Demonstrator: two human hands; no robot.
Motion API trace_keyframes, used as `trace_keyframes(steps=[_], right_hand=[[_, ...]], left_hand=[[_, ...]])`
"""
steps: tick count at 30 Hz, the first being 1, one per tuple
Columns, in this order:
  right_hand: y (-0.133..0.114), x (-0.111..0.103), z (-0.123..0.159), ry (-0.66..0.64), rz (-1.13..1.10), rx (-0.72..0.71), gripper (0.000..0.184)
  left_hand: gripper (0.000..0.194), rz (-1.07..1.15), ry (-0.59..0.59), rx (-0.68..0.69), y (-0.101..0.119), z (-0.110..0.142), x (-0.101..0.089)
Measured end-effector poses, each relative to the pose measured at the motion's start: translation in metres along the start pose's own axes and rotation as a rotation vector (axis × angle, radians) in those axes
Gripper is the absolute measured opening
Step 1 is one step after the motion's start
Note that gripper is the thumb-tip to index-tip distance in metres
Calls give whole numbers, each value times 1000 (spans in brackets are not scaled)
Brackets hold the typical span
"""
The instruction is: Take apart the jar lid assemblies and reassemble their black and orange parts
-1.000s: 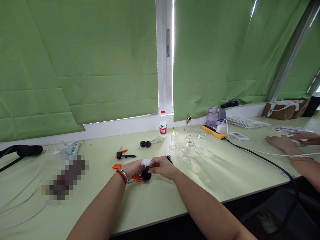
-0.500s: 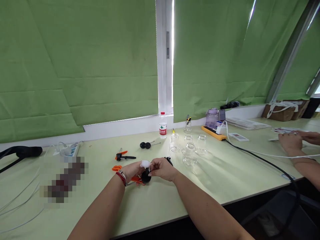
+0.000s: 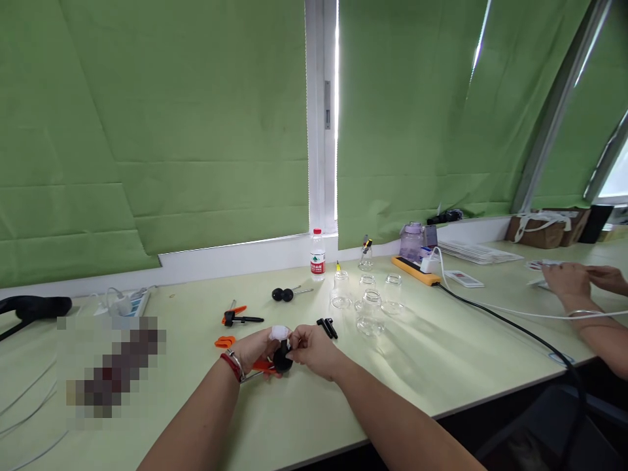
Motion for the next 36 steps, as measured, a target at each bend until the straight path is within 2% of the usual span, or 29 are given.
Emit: trace_keyframes(steps=[2, 5, 11, 21, 36], right_hand=[[-2, 4, 6, 41, -18, -30, 22], [-4, 11, 10, 22, -54, -67, 22], [-4, 11, 8, 12, -113, -110, 26], [-7, 12, 9, -24, -162, -113, 23], [1, 8, 7, -22, -181, -113, 21]], left_hand=[[53, -9, 6, 6, 1, 1, 1], [53, -15, 8, 10, 3, 3, 3], [55, 12, 28, 33, -1, 0, -1], [59, 27, 28, 30, -1, 0, 1], [48, 40, 33, 14, -5, -2, -2]])
Point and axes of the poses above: each hand's wrist, its own z-axis away from the middle knuckle, its own x-axis out of the palm, y = z × x, the point moved 7 cm from there along -z, towards the middle knuckle, and after that the axes turned 1 degree about z, right-handed, at the moved point
